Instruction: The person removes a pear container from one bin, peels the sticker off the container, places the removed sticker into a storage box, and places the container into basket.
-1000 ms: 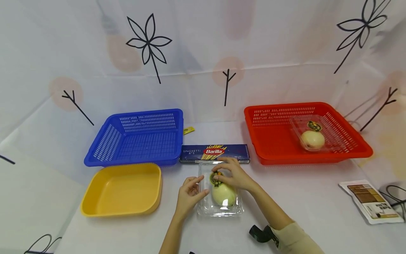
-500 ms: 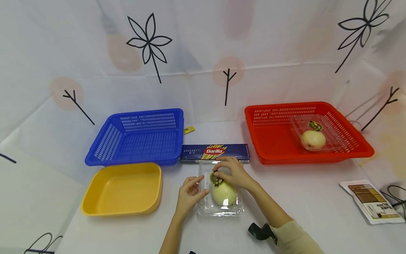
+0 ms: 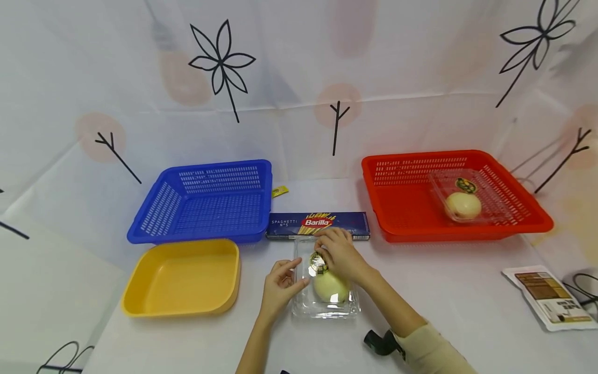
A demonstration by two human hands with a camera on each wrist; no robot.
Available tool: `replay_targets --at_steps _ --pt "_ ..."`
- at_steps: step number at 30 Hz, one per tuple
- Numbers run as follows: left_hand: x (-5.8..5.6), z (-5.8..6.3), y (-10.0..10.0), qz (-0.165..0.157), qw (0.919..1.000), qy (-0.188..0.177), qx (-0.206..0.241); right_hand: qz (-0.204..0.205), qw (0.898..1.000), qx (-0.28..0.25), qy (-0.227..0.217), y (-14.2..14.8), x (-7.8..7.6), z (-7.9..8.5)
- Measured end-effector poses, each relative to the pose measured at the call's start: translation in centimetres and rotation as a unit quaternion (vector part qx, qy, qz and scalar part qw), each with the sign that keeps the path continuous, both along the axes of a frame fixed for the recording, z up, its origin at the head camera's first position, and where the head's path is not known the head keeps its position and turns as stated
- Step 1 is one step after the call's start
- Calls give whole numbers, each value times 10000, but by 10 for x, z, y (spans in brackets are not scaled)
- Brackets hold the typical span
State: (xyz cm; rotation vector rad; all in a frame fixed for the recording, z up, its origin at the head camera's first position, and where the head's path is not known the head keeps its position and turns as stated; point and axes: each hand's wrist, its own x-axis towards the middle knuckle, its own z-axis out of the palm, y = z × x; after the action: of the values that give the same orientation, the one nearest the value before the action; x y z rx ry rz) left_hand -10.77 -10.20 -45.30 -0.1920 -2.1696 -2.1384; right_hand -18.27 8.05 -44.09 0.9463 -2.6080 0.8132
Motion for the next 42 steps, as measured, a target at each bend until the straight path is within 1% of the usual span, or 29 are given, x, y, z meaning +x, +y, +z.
replay_targets --at_steps 3,5,6,8,11,13,18,24,36,42 --pt "0 0 0 -17 10000 23 -5 113 9994 -179 272 1 0 -2" --pt "0 0 0 -11 10000 25 2 199 9988 -309 322 2 -1 -4" --pt "0 0 0 -12 10000 25 8 263 9983 -427 284 3 -2 -4" --pt "0 0 0 6 10000 7 -3 358 9977 -576 56 5 -3 -2" --pt "-1 0 0 35 10000 -12 -30 496 9963 -642 -282 8 -4 2" --pt "-1 0 0 37 10000 -12 -57 538 9958 -632 -384 10 -4 3" --pt "-1 -1 0 50 10000 -21 -8 553 9955 -731 -225 10 -5 0" --pt "-1 -1 0 21 10000 35 38 589 9963 -612 152 7 -5 -1" --pt "-1 0 0 -1 10000 11 93 793 9942 -683 245 8 -4 -2" --pt "-1 0 0 5 10000 12 21 846 9941 -639 228 8 -4 -1"
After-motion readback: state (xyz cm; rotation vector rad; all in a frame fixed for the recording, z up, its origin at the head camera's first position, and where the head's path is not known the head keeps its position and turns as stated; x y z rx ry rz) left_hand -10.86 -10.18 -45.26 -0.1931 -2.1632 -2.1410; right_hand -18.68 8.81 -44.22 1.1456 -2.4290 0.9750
